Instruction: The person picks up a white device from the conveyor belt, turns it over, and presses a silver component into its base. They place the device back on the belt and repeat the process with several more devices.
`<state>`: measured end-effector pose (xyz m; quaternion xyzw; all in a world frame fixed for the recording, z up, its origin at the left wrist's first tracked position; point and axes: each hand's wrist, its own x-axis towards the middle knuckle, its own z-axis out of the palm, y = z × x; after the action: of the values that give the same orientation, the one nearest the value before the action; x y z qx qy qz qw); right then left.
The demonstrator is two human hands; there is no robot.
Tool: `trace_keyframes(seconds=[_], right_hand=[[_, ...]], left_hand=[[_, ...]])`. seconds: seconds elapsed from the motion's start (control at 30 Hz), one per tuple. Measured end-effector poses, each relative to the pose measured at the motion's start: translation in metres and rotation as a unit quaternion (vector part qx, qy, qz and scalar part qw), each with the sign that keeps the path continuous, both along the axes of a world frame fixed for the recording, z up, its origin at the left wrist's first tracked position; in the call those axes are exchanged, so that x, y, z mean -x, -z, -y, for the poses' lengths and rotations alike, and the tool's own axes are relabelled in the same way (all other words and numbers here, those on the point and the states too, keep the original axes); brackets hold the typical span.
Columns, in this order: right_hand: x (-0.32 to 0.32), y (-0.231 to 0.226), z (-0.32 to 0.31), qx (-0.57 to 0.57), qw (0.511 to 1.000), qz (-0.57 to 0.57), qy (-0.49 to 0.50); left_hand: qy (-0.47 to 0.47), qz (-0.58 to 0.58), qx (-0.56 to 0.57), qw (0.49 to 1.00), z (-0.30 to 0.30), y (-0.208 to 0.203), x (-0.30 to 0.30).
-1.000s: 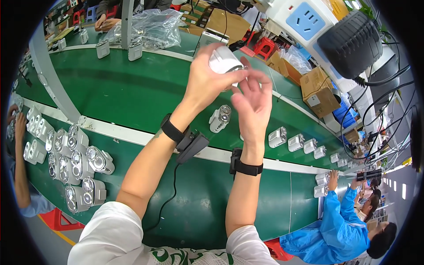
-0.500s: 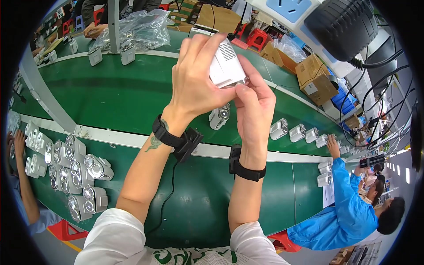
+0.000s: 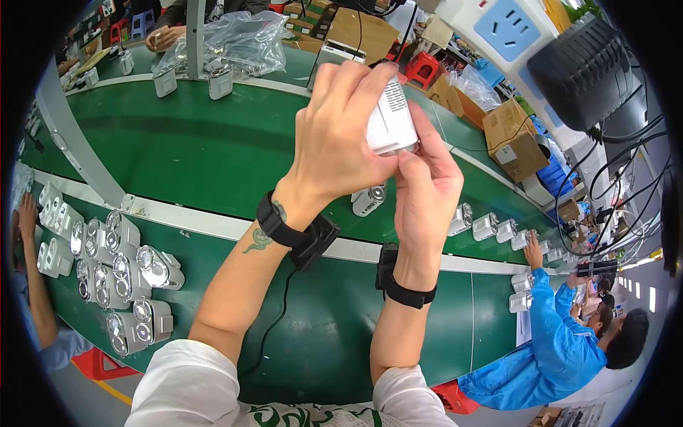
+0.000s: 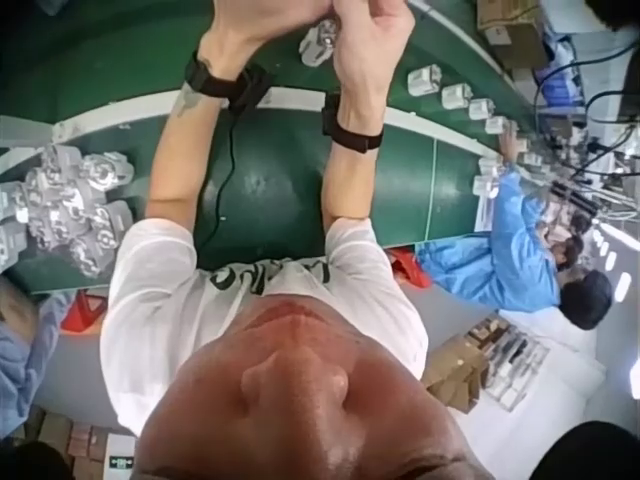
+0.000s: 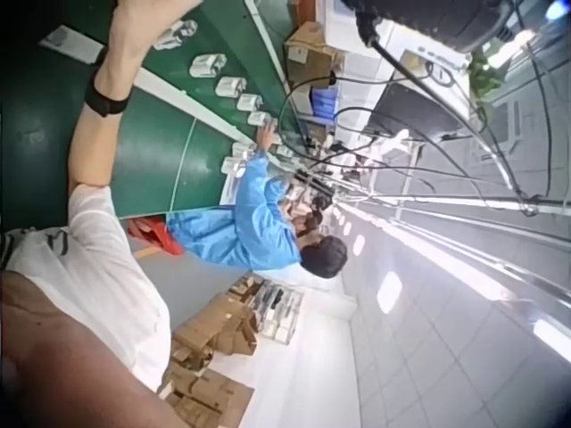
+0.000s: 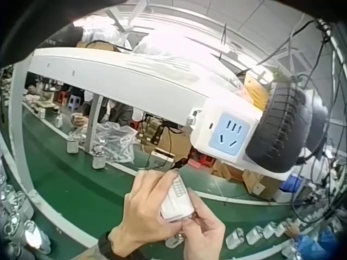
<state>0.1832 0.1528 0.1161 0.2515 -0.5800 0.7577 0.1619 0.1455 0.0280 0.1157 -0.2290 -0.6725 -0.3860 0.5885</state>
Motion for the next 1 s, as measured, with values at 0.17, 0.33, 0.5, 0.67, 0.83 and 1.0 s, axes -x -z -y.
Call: trace_keyframes(seconds=[0.17, 0.33, 0.5, 0.67, 0.83, 1.0], right_hand=[[-0.003, -0.003, 0.000, 0.005, 1.000, 0.011, -0.002], [-0.009, -0.007, -0.003, 0.019, 0.999, 0.017, -0.025], [-0.013, -0.010, 0.002, 0.012, 1.000, 0.004, -0.027], [-0.013, -0.009, 0.004, 0.012, 0.999, -0.014, -0.036], [-0.014, -0.007, 0.005, -0.012, 1.000, -0.012, -0.019], [-0.019, -0.006, 0.007, -0.017, 1.000, -0.002, -0.005]], left_hand=[[0.016, 0.017, -0.008, 1.000, 0.002, -0.004, -0.004], [0.029, 0.053, 0.007, 0.998, 0.002, -0.009, -0.013], [0.001, 0.034, 0.025, 0.999, 0.003, -0.012, -0.014], [0.007, 0.017, 0.038, 0.999, 0.007, -0.012, -0.012], [0.022, 0.014, 0.031, 0.999, 0.012, -0.008, -0.009], [0.010, -0.022, 0.042, 0.999, 0.015, -0.006, -0.008]])
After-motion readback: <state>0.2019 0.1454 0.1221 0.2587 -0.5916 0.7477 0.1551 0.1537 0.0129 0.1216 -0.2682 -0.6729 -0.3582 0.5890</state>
